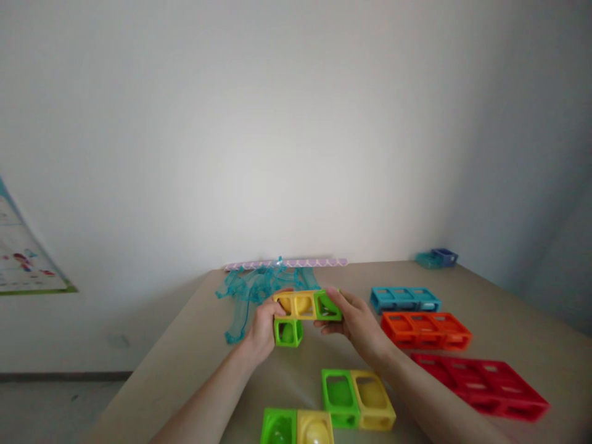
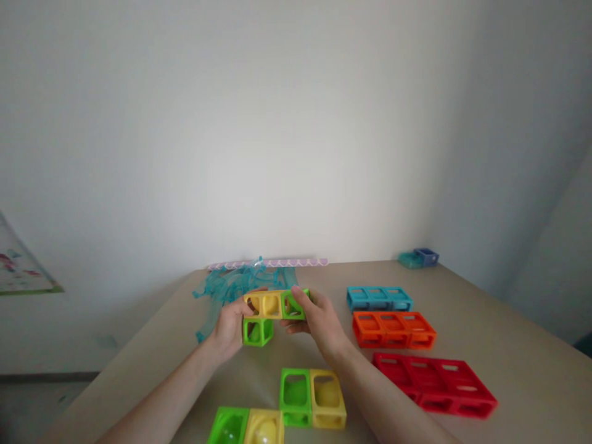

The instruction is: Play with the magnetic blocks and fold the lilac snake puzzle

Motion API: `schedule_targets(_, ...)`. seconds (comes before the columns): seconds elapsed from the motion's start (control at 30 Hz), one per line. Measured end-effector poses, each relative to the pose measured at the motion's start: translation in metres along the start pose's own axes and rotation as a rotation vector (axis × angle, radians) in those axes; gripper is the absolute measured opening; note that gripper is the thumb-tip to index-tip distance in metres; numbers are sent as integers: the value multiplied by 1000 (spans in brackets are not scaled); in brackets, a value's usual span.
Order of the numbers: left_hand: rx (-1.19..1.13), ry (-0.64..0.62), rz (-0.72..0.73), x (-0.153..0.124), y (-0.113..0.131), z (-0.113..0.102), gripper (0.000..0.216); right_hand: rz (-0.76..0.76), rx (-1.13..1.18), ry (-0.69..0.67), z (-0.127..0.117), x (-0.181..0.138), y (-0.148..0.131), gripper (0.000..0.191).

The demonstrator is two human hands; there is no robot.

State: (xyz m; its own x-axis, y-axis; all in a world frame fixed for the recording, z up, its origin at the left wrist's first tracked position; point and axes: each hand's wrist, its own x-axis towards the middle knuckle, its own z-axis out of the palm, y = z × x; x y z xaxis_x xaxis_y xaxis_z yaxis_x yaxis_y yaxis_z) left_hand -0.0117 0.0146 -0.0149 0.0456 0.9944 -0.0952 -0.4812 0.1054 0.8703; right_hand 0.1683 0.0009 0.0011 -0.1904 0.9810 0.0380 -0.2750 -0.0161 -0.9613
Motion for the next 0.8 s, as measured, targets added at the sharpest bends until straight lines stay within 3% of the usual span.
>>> schedule_targets(0.17,98,-35,58,-3,3,4,45,-11,-60,1,-2,-1,-4,44)
schedule_targets(0.27,13,-28,82,0,7,4,34,-46,-390,85,-4,-6,-8,60)
schedule_targets(0.33,-104,24,87,2,11,3,30,-151,-710,95,-5,-11,-12,63)
schedule_targets(0.4,-206,77,75,3,15,1,29,-293,-959,-18,-4,-20,-18,52)
schedule_targets(0.43,-240,77,59,2,17,-1,29,-359,-1027,-137,-2,-25,-21,46)
schedule_targets(0.53,-308,-73,14,-3,21,-5,35,-508,-1107,-632,5,-43,-27,44)
schedule_targets(0.6,-319,-224,-14,-8,24,-8,42,-539,-1162,-828,10,-52,-25,40)
schedule_targets(0.67,-275,-341,-70,-14,26,-10,48,-550,-1234,-868,13,-57,-20,31)
schedule_targets(0.8,-177,-574,-187,-27,31,-11,59,-547,-1318,-744,17,-54,-12,27)
